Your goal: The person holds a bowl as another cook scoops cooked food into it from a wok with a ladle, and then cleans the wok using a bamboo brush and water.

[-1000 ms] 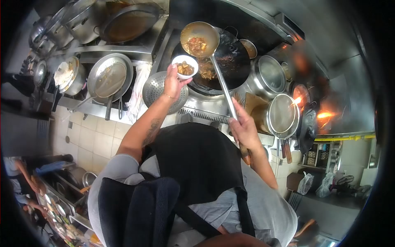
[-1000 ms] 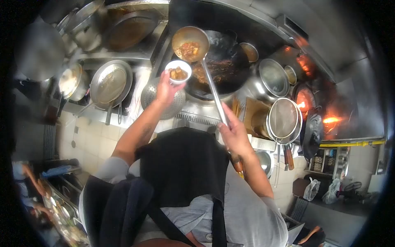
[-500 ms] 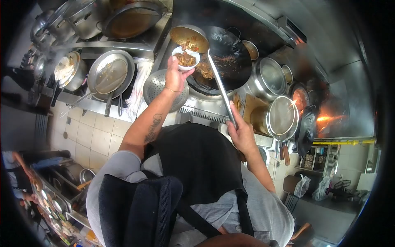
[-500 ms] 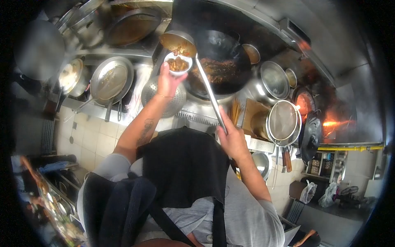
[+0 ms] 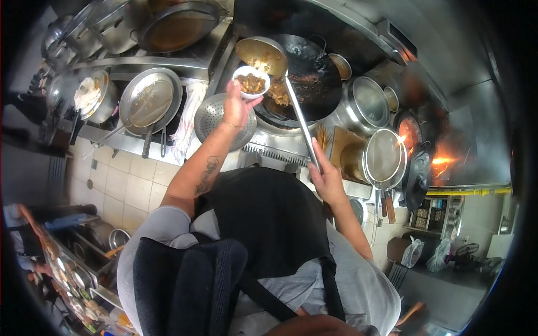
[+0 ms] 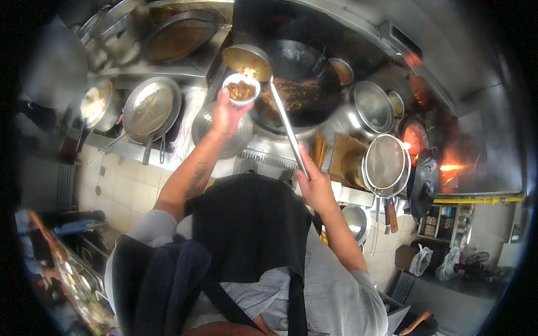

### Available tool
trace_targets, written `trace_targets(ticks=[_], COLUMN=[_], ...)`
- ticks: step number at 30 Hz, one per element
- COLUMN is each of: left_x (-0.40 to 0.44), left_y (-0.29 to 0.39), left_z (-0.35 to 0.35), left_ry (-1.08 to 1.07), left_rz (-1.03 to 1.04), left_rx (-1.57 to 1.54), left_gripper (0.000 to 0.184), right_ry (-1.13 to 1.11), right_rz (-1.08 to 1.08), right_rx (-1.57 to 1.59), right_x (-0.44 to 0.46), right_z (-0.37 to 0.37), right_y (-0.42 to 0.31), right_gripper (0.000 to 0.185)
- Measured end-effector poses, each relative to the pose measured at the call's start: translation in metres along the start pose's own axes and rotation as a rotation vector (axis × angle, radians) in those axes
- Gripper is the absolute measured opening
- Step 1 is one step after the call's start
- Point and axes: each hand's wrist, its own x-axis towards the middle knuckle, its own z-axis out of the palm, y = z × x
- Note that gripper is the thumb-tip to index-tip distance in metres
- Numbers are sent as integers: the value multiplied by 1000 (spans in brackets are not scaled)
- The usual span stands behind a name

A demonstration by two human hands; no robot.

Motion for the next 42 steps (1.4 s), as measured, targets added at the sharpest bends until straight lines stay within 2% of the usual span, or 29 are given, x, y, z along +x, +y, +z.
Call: trace_targets(ticks=[2,4,5,7,9,11,12,14,17,19,20,21,23,24,26,27,29,30,32,33,37,39,40,42], left_x=[-2,-1,-4,-7,-13,-21,-26,-34,-45,-51,-53,-56,-62,-65,-66,-71,-72,-72,-75,-74,-70,-68,-69,-69], left_y=[-3,-10,-10,-10,-10,-9,-7,-5,-1,0,2,5,12,15,19,20,23,24,23,22,10,5,2,-2], left_z=[0,-2,-2,-1,-9,-19,-27,-40,-56,-66,-70,-70,-71,-74,-84,-87,-89,-90,-91,-91,-105,-108,-109,-110], left_ry=[2,-8,-2,30,47,55,51,61,79,81,96,113,123,125,125,138,130,139,150,159,145,169,171,165], left_rz=[-9,-2,-4,-41,-43,-49,-41,-38,-64,-80,-83,-83,-73,-58,-43,-51,-33,-39,-42,-48,-51,-77,-82,-103], left_rx=[17,30,30,49,53,54,49,38,34,31,31,33,50,49,41,39,59,51,48,46,85,90,89,78], left_gripper=[50,52,52,53,53,52,53,53,54,54,54,55,54,53,53,53,51,50,49,49,54,54,54,54], right_ry=[-9,-207,-212,-153,-87,-45,-38,-16,30,-25,-20,-18,-201,-199,-174,-188,-35,-38,-16,-14,-42,-110,-198,-195], right_rz=[-24,395,399,454,471,504,508,425,371,415,298,303,327,324,183,189,203,200,419,414,439,364,453,406], right_rx=[67,666,666,899,780,323,322,-139,-266,-234,-271,-272,-331,-331,-309,-308,-261,-263,-298,-300,-219,-4,24,50], right_x=[1,-1,-1,3,12,26,33,53,88,106,103,95,67,51,27,22,27,37,56,61,65,62,64,66], right_z=[-3,-16,-17,-20,-22,-23,-22,-15,5,30,40,37,28,18,-18,-27,-40,-41,-37,-29,14,34,32,35], right_y=[-4,-13,-11,-2,33,71,98,149,162,158,153,139,105,100,110,117,127,131,145,153,153,141,128,131], right_gripper=[71,71,71,69,68,66,66,67,69,66,67,67,69,69,70,70,71,71,68,68,68,69,70,70])
